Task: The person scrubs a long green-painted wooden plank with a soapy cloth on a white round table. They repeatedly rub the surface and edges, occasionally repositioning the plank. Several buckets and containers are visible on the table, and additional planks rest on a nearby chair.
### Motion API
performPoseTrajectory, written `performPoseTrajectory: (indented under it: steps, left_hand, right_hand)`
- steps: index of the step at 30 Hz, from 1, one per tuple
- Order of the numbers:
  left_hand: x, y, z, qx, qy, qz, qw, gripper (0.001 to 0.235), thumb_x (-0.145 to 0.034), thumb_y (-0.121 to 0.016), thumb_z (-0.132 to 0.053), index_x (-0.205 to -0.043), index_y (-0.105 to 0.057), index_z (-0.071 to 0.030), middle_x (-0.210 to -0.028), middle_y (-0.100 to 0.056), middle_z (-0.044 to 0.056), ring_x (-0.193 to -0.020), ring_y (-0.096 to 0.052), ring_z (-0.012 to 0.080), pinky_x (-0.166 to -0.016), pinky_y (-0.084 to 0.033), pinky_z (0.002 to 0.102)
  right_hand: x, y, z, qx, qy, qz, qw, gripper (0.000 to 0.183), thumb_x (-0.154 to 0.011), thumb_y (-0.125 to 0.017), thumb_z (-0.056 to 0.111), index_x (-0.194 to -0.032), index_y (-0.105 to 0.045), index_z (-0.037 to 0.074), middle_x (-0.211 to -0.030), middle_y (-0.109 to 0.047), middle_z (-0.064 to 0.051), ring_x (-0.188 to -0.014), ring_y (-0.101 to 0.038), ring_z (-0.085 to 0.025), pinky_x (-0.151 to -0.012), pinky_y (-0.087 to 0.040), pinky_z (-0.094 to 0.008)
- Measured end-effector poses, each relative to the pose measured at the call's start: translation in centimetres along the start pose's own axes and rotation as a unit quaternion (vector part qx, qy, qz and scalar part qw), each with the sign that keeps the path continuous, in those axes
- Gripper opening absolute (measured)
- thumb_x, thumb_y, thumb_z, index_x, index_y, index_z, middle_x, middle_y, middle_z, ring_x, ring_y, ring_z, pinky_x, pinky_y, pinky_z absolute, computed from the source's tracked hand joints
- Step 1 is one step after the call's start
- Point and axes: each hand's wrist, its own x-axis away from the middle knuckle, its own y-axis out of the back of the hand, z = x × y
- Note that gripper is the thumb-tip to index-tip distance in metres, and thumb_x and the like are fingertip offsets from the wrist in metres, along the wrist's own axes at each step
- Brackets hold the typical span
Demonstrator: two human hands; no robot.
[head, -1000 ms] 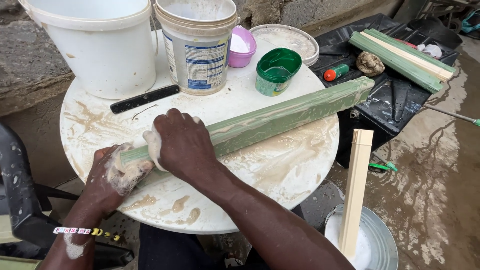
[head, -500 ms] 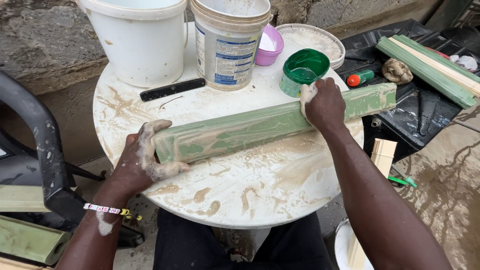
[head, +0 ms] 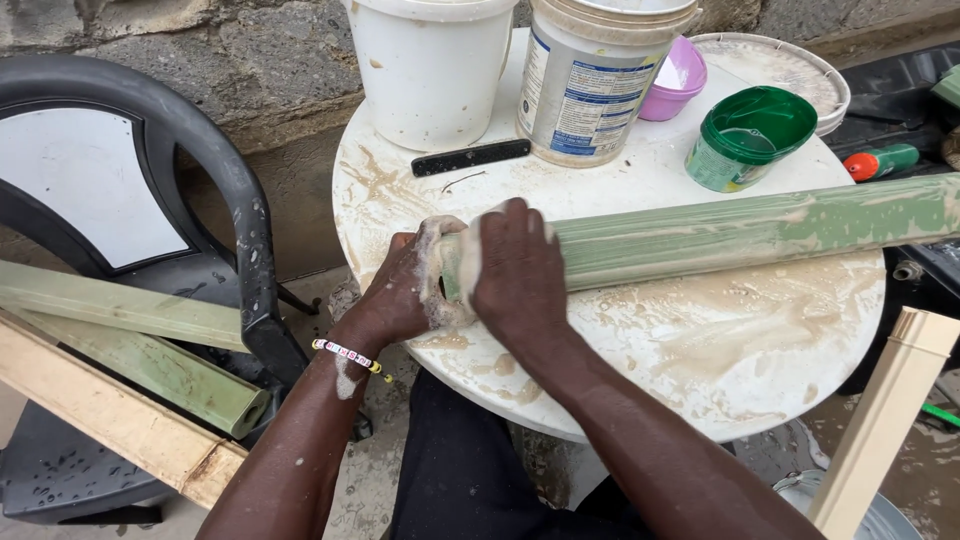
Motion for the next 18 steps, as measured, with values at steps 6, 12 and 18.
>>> performPoseTrajectory:
  steps: [6, 12, 18]
  left_hand:
    - [0.0, -0.9, 3.0, 0.000, 0.017, 0.004, 1.000, 0.086, -0.071, -0.093, -0.042, -0.143, -0.052, -0.021, -0.122, -0.068, 0.013, -0.135, -0.049, 0.0368, -0.118, -0.042, 0.047]
    - [0.3, 0.3, -0.1, -0.074, -0.108, -0.019, 0.991, 0.088, -0.070, -0.084, -0.053, -0.141, -0.044, -0.019, -0.135, -0.055, 0.001, -0.117, -0.055, 0.0245, -0.102, -0.031, 0.038]
    - [0.9, 1.1, -2.9, 0.001, -0.032, 0.016, 0.999, 0.090, -0.071, -0.091, -0.038, -0.147, -0.048, -0.017, -0.121, -0.071, 0.018, -0.128, -0.055, 0.0427, -0.120, -0.037, 0.049]
  right_hand:
    - [1.5, 2.2, -1.4, -0.169, 0.095, 0.052, 0.980, 0.028, -0.099, -0.053, 0.018, -0.124, -0.055, 0.005, -0.107, -0.055, -0.016, -0.090, -0.065, -0.043, -0.066, -0.054, -0.055]
    - [5.7, 4.2, -21.9, 0.039, -0.285, 0.082, 0.954, 0.035, -0.100, -0.076, 0.016, -0.119, -0.051, 0.000, -0.110, -0.052, -0.020, -0.087, -0.059, -0.035, -0.059, -0.053, -0.049]
    - [5.0, 2.8, -9.4, 0.142, -0.053, -0.095, 0.984, 0.022, -0.112, -0.066, 0.021, -0.116, -0.059, 0.001, -0.108, -0.046, -0.016, -0.093, -0.062, -0.045, -0.075, -0.056, -0.053]
